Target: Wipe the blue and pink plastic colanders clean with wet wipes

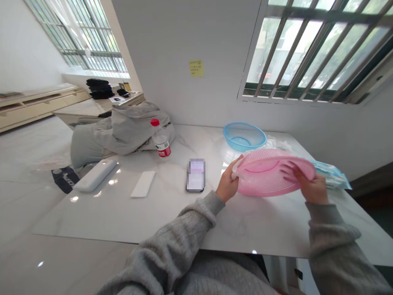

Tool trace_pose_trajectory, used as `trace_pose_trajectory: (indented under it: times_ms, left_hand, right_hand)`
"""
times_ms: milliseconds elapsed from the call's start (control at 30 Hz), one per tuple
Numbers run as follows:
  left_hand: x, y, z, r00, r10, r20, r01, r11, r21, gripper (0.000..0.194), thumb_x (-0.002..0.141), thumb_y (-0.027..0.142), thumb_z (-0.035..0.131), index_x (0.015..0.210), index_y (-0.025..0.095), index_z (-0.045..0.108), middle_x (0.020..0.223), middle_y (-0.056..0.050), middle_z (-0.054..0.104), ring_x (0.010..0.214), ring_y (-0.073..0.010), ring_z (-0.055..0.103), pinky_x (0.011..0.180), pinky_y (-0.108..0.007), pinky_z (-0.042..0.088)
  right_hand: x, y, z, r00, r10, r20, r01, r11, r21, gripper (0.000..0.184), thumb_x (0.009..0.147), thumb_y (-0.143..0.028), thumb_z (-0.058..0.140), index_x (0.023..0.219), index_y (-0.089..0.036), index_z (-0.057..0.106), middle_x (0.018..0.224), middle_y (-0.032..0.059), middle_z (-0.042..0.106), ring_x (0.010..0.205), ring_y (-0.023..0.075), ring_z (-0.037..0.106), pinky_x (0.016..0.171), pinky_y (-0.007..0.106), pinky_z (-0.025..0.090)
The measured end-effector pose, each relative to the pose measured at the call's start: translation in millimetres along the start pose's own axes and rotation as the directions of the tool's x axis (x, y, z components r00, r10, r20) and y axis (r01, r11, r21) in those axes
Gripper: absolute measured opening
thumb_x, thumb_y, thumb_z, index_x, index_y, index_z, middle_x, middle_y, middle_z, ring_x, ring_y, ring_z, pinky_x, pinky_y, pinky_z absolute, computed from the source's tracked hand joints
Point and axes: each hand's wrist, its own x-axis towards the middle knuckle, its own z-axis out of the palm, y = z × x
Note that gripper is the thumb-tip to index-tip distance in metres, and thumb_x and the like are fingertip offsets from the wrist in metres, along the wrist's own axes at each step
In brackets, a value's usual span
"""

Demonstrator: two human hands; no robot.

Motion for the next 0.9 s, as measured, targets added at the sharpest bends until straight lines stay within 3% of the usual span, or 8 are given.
trace_pose_trajectory:
  times_ms: [67, 100, 200, 300, 433, 600, 767, 900]
  left_hand:
    - [-0.5, -4.8, 1.3, 0.999, 0.004, -0.036, -0.002, 0.999, 0.051, 0.069, 0.091, 0.010, 0.048, 0.158, 0.022, 0.039, 0.161, -0.010, 0.046, 0.151, -0.0235, 0.042, 0.127, -0.047, 0.033]
    - [-1.0, -7.2, 2.0, 0.998, 0.003, -0.070, 0.002, 0.997, 0.076, 0.069, 0.091, 0.009, 0.047, 0.158, 0.022, 0.038, 0.162, -0.009, 0.045, 0.152, -0.0231, 0.041, 0.128, -0.048, 0.032]
    - [-3.2, -13.0, 2.5, 0.983, -0.009, -0.183, 0.033, 0.991, 0.129, 0.072, 0.090, 0.007, 0.045, 0.159, 0.022, 0.034, 0.164, -0.009, 0.042, 0.154, -0.0222, 0.037, 0.129, -0.048, 0.030]
    - [-4.3, -15.4, -0.1, 0.975, 0.001, -0.223, 0.035, 0.987, 0.157, 0.071, 0.091, 0.008, 0.044, 0.160, 0.024, 0.033, 0.164, -0.009, 0.042, 0.153, -0.0226, 0.037, 0.128, -0.049, 0.031]
    - [-4.1, -16.0, -1.9, 0.976, 0.011, -0.219, 0.026, 0.986, 0.165, 0.070, 0.091, 0.009, 0.045, 0.158, 0.022, 0.035, 0.163, -0.009, 0.042, 0.153, -0.0233, 0.037, 0.129, -0.049, 0.029]
    - [-5.8, -23.0, 1.7, 0.957, -0.094, -0.275, 0.128, 0.986, 0.105, 0.070, 0.088, 0.007, 0.048, 0.157, 0.022, 0.040, 0.159, -0.010, 0.049, 0.150, -0.0247, 0.043, 0.126, -0.049, 0.034]
    - [-6.9, -36.5, -2.5, 0.889, -0.266, -0.373, 0.276, 0.961, -0.026, 0.039, 0.089, 0.016, 0.057, 0.126, 0.018, 0.067, 0.132, -0.012, 0.070, 0.131, -0.0280, 0.061, 0.116, -0.050, 0.045]
    - [-5.5, -44.8, -8.5, 0.820, -0.409, -0.401, 0.360, 0.912, -0.195, 0.027, 0.086, 0.019, 0.064, 0.111, 0.019, 0.073, 0.116, -0.010, 0.076, 0.119, -0.0271, 0.067, 0.111, -0.049, 0.048]
  right_hand:
    - [15.1, 10.8, 23.3, 0.994, 0.098, 0.048, -0.108, 0.945, 0.309, 0.050, 0.072, -0.049, 0.087, 0.105, -0.012, 0.078, 0.099, 0.0133, 0.077, 0.080, 0.0271, 0.077, 0.067, 0.042, 0.068]
    - [22.5, 12.9, 35.4, 0.990, 0.107, 0.089, -0.133, 0.919, 0.372, 0.051, 0.070, -0.046, 0.089, 0.105, -0.011, 0.078, 0.101, 0.0141, 0.077, 0.081, 0.0277, 0.077, 0.066, 0.041, 0.069]
    - [40.9, 14.3, 66.8, 0.989, 0.094, 0.114, -0.136, 0.880, 0.455, 0.047, 0.066, -0.041, 0.093, 0.097, -0.009, 0.078, 0.098, 0.0148, 0.076, 0.075, 0.0281, 0.077, 0.060, 0.039, 0.068]
    - [46.1, 20.7, 86.5, 0.988, 0.114, 0.099, -0.150, 0.832, 0.534, 0.044, 0.064, -0.037, 0.094, 0.093, -0.008, 0.076, 0.096, 0.0154, 0.076, 0.075, 0.0304, 0.077, 0.059, 0.043, 0.068]
    - [33.0, 36.6, 98.3, 0.970, 0.230, 0.074, -0.227, 0.763, 0.606, 0.041, 0.066, -0.033, 0.091, 0.095, -0.010, 0.075, 0.097, 0.0137, 0.075, 0.077, 0.0316, 0.076, 0.061, 0.052, 0.067]
    - [15.4, 43.3, 107.6, 0.928, 0.362, 0.085, -0.327, 0.685, 0.651, 0.033, 0.070, -0.032, 0.083, 0.096, -0.014, 0.073, 0.100, 0.0108, 0.075, 0.082, 0.0303, 0.076, 0.065, 0.056, 0.066]
    - [-0.7, 37.6, 119.1, 0.851, 0.504, 0.148, -0.458, 0.573, 0.680, 0.030, 0.074, -0.029, 0.077, 0.100, -0.016, 0.070, 0.111, 0.0107, 0.074, 0.086, 0.0296, 0.076, 0.063, 0.049, 0.066]
    - [-15.7, 35.1, 124.2, 0.823, 0.546, 0.157, -0.491, 0.546, 0.679, 0.036, 0.076, -0.030, 0.078, 0.108, -0.018, 0.067, 0.114, 0.0106, 0.072, 0.087, 0.0286, 0.076, 0.065, 0.050, 0.066]
